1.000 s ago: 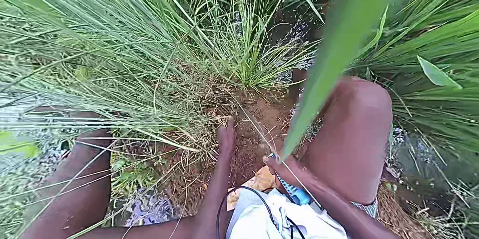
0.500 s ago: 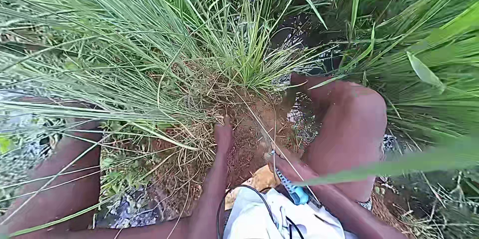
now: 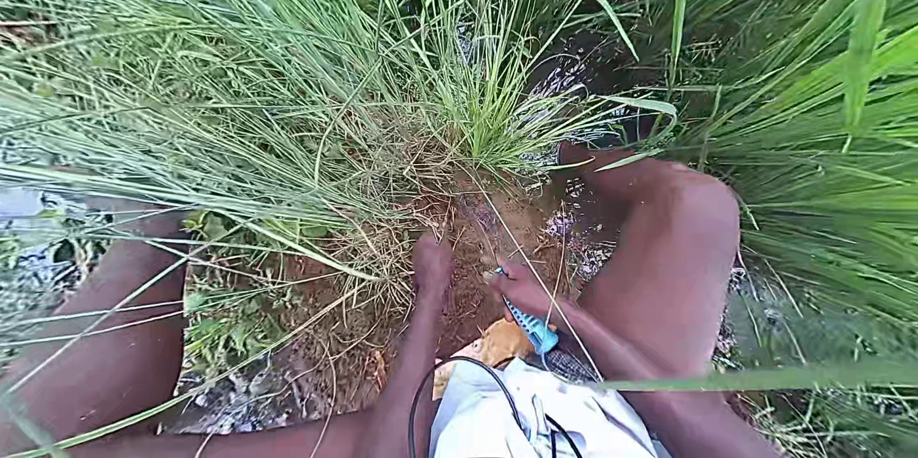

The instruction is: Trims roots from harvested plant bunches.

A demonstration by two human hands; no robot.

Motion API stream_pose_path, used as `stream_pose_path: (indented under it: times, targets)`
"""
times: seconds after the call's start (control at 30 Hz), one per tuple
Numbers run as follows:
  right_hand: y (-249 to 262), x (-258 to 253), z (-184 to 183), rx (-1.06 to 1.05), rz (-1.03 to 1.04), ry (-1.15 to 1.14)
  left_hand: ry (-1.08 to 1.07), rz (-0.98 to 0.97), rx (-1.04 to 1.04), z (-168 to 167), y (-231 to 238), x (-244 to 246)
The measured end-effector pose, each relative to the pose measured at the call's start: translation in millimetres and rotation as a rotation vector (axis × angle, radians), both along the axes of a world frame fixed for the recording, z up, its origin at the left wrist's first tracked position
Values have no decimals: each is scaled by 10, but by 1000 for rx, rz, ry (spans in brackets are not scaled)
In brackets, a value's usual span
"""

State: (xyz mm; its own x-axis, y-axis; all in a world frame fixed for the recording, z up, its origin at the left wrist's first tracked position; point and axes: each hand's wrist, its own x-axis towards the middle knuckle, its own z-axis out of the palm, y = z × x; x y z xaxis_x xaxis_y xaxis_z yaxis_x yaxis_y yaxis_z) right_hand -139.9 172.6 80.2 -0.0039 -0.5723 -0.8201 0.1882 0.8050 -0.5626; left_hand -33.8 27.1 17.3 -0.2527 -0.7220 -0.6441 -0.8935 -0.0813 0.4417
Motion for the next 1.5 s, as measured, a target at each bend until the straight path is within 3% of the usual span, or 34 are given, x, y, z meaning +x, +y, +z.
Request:
stream_pose_path:
  times: [0.5, 0.73, 0.9, 1.07, 1.13, 1.23, 1.5]
  targets:
    - [108, -44, -51, -19, 15, -2, -35, 34, -28, 35, -236, 197]
    - [869, -11, 923, -110, -100, 97, -34, 40, 29, -1, -214, 323]
    - [629, -132, 631, -150, -367, 53, 82, -34, -37, 73, -106, 321]
    - [412, -81, 448, -96, -327, 101, 295, 328, -87, 299, -251, 518]
    - [391, -61, 446, -114, -285, 94, 237, 262, 8, 344, -172, 481]
    - [357, -16, 396, -138, -260, 56, 44, -35, 166, 88, -26, 435]
    - [308, -38, 358, -109, -294, 84, 55, 154, 160, 109, -178, 366]
